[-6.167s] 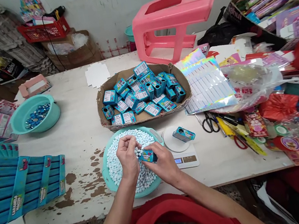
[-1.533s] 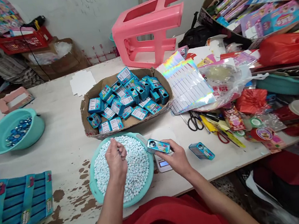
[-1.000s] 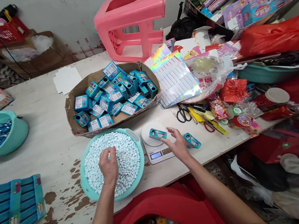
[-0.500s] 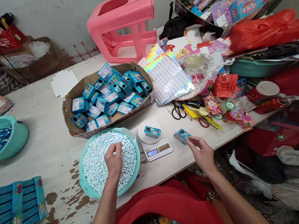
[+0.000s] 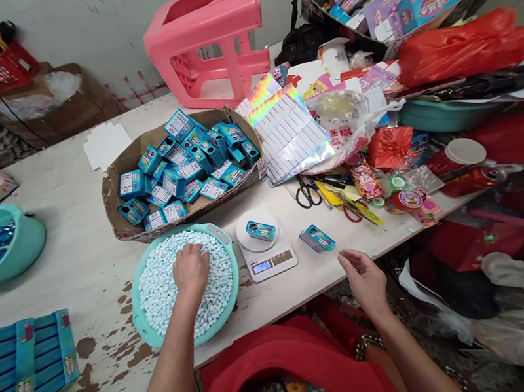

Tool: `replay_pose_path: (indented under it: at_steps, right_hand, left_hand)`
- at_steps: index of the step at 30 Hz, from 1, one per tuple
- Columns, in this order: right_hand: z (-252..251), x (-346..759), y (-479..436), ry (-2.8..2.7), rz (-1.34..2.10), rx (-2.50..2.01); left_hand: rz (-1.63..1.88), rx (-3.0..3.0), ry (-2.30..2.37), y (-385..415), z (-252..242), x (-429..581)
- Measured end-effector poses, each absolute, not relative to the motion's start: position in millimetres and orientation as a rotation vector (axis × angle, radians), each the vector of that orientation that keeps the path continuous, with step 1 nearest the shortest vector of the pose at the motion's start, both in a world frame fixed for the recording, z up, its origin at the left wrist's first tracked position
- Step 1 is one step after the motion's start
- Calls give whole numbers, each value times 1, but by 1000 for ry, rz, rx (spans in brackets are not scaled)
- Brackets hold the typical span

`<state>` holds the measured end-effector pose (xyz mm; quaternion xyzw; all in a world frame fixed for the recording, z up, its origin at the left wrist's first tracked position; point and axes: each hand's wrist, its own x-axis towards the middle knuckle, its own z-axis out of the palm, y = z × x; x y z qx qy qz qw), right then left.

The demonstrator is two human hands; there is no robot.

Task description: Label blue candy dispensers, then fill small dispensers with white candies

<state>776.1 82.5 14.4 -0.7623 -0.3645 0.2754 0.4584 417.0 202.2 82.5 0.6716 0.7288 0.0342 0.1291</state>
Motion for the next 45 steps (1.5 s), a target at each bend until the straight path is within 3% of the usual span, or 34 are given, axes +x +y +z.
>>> replay_pose_path:
  at_steps: [3,6,10,15,19,35,45]
  right_hand:
    - [9,780,82,-855,723,-1869]
    - [5,779,86,-853,766,-1848]
    - [3,778,93,-876,767,-1830]
    - [2,784,94,-861,790,-1826]
    - [0,789,93,-843,814,-1829]
    - [1,798,85,-749,891,-1811]
    - [-1,805,80,-670,902,-1814]
  left_hand:
    - [-207,1885,2119,199,75,392]
    - [-189,1841,2062,200,68,378]
    - [217,1581,2096,199,68,365]
    - [983,615,1702,189,76,347]
    - [1184,324,1464,190,87,352]
    - [130,2077,1493,270,74,518]
    - [-101,2218,1567,275,73,524]
